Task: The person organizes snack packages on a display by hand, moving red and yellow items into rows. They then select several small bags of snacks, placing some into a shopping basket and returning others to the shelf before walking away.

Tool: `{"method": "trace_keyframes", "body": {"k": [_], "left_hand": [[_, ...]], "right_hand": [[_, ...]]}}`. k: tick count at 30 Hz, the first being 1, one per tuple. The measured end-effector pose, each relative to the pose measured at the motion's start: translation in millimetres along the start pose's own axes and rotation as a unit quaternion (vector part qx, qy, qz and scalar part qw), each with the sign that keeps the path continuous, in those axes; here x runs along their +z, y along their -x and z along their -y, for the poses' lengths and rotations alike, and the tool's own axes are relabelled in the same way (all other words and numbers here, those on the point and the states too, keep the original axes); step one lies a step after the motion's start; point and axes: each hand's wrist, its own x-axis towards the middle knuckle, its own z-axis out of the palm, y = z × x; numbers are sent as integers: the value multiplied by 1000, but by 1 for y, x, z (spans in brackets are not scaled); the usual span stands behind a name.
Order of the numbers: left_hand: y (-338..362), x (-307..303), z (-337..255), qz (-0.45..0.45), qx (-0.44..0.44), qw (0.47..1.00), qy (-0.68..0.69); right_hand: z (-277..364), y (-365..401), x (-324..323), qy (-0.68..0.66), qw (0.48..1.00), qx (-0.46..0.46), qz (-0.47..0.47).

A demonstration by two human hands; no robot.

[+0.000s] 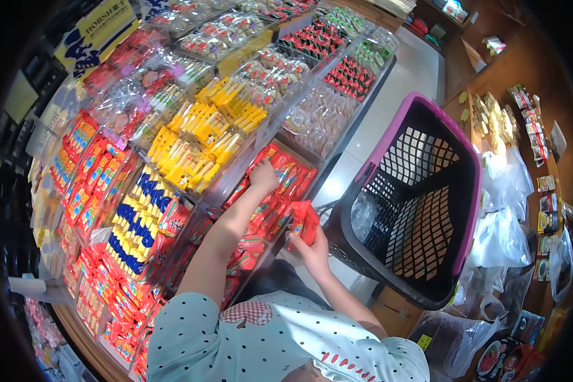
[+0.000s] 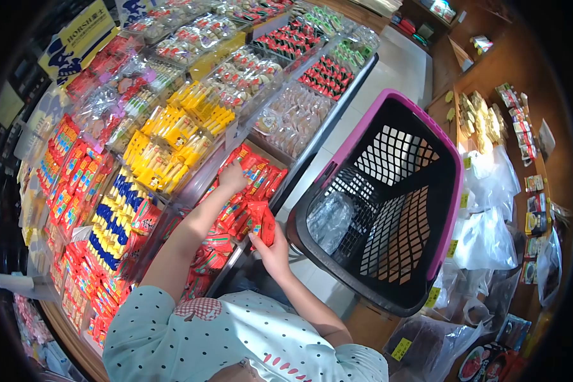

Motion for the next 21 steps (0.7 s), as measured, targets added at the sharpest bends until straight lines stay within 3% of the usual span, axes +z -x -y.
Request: {"method": "trace_keyframes", "body": {"k": [3,4,7,9,13,17,19,20,21], "left_hand": [[10,-11,8,-4,13,999,36],[30,-38,2,24,8,994,104],[70,-69,4,-24,28,978,206],[100,-86,13,-97,67,958,260],[155,-111,55,-149,75,929,331],[224,-146,112,-198,56,892,402],[263,-177,142,-208,44,896,389],[270,-175,162,-282,34,895,344],[277,-172,182,-352,24,887,297]], "right_hand": [[-2,0,2,-17,1000,11,5],[2,0,5,-24,999,26,0],[7,-1,12,7,1000,12,-19],[2,-7,19,-17,999,-51,-10],[37,-7,63,-79,996,-35,5],[26,-24,101,-103,991,-60,52],[34,-26,124,-69,986,-86,121],[19,-37,129,-64,986,-67,139],[25,-37,145,-13,983,-115,140]]}}
